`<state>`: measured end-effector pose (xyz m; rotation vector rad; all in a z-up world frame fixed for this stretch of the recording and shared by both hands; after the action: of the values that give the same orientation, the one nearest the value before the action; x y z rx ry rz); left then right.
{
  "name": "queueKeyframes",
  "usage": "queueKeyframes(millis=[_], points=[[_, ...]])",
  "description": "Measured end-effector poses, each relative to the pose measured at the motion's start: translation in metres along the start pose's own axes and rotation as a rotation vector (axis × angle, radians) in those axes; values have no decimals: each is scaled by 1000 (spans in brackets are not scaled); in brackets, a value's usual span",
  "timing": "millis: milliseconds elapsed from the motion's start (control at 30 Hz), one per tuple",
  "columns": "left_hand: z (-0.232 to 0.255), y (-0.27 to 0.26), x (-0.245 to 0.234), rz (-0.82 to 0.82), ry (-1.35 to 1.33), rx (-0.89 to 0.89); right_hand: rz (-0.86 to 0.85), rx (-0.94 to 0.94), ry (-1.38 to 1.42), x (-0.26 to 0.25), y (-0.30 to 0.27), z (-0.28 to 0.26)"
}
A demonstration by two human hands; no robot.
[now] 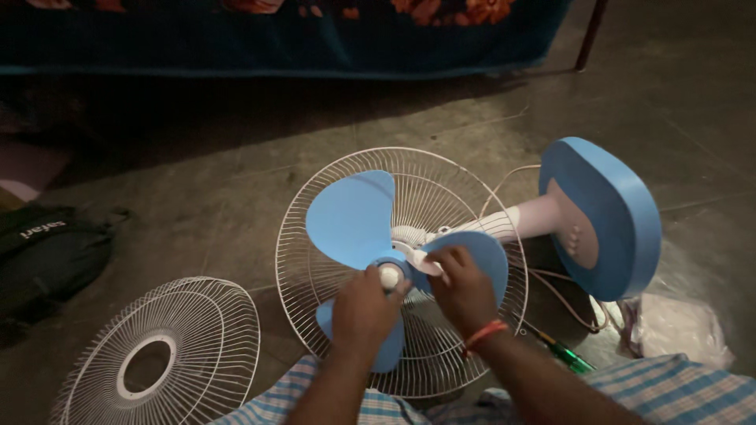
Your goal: The person disassembles a blue electric fan by removing the front grill, unscrewing the central hub, and detaching the fan blades. They use a screwdriver to loosen the hub and wipe the central area with a cloth.
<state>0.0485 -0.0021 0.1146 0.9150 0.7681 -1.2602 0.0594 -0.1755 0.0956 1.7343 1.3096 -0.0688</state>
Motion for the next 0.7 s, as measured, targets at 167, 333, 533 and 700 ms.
queueKeyframes(millis=[167,333,533,700], points=[[-12,2,16,-48,29,-29,-316,-59,-157,32,1,-12],[-13,4,22,-2,23,-19,-260,-12,-84,33,-15,-3],[-14,3,18,-30,-29,-36,-382,22,-125,36,-27,9],[-9,2,15,-8,-26,11,-157,20,-21,5,-18,5]])
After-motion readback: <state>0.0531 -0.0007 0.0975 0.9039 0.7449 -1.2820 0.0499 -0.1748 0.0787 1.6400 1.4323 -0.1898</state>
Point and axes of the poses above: each hand's wrist, its own y-axis towards the middle knuckle, its own x-axis out of the palm, z = x × y, the point moved 8 cm from there along y, towards the middle knuckle, and after that the axes turned 3 degrees about -y, right-handed, at the moved point
